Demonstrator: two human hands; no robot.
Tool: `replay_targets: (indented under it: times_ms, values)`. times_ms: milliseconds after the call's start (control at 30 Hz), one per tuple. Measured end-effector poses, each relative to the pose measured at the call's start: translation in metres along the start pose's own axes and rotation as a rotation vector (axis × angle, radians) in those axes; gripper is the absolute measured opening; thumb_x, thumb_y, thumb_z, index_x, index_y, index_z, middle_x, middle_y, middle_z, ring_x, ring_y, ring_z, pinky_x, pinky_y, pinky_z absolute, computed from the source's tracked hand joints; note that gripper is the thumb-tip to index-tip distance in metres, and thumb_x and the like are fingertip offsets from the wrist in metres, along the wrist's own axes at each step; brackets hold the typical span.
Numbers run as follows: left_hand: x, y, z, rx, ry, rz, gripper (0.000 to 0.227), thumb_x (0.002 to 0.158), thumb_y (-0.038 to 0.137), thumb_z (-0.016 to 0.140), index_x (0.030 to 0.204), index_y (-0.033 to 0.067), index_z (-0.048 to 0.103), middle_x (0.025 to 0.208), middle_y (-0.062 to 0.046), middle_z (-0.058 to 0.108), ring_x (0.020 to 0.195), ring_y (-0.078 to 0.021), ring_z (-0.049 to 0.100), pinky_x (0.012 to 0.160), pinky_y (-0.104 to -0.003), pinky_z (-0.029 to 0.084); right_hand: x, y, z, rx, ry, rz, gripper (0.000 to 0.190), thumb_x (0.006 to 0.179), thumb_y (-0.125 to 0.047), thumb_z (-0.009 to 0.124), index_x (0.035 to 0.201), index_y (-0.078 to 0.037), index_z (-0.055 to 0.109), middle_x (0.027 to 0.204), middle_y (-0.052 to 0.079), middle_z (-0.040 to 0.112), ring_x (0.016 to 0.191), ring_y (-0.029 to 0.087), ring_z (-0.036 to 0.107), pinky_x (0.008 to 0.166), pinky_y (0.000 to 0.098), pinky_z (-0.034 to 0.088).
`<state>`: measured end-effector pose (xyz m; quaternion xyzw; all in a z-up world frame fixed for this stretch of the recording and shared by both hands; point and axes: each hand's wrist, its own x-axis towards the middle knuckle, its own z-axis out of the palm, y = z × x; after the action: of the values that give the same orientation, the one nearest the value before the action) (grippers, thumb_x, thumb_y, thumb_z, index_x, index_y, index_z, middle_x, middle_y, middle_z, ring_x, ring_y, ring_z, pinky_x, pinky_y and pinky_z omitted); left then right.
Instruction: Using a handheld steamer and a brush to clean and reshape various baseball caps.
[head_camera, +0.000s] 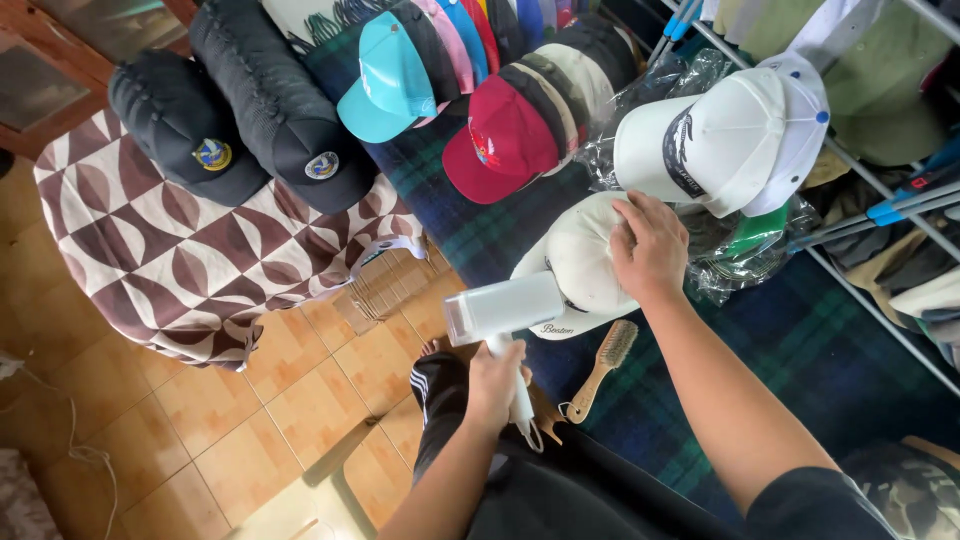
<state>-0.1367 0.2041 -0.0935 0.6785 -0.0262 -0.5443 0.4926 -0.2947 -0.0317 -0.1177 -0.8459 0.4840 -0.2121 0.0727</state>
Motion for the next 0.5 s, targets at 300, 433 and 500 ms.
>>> replay_targets:
  times_ms: [300,433,500]
  values:
    - [0.092,0.066,-0.005,-0.055,-0.025,0.004,0.047,0.081,0.016,0.076,0.120,-0.0045,0.060,0.079,-0.010,0.066,0.057,-0.0158,0.067,0.052,-0.030,0.063,0.002,0.004,0.005,-0.032,0.049,-0.017,0.038,0.103,-0.031,0.055,0.139,-0.027,0.065,0.146,0.002,0.060,0.137,0.026,0.052,0.109,0.0500,0.039]
    - [0.068,0.041,-0.010,-0.064,-0.028,-0.031,0.043,0.084,0.015,0.074,0.120,-0.0043,0.059,0.080,-0.009,0.064,0.059,-0.0136,0.066,0.051,-0.028,0.062,0.001,0.001,0.002,0.004,0.019,0.022,0.038,0.102,-0.032,0.054,0.139,-0.028,0.064,0.148,0.000,0.058,0.139,0.024,0.049,0.111,0.0498,0.037]
    - [0.038,0.023,-0.017,0.021,-0.046,0.011,0.035,0.082,0.011,0.071,0.109,-0.0056,0.058,0.071,-0.009,0.058,0.049,-0.0163,0.060,0.045,-0.032,0.056,0.001,0.004,0.004,0.001,0.063,0.003,0.037,0.103,-0.033,0.055,0.138,-0.029,0.066,0.146,-0.001,0.059,0.137,0.024,0.051,0.110,0.0490,0.038]
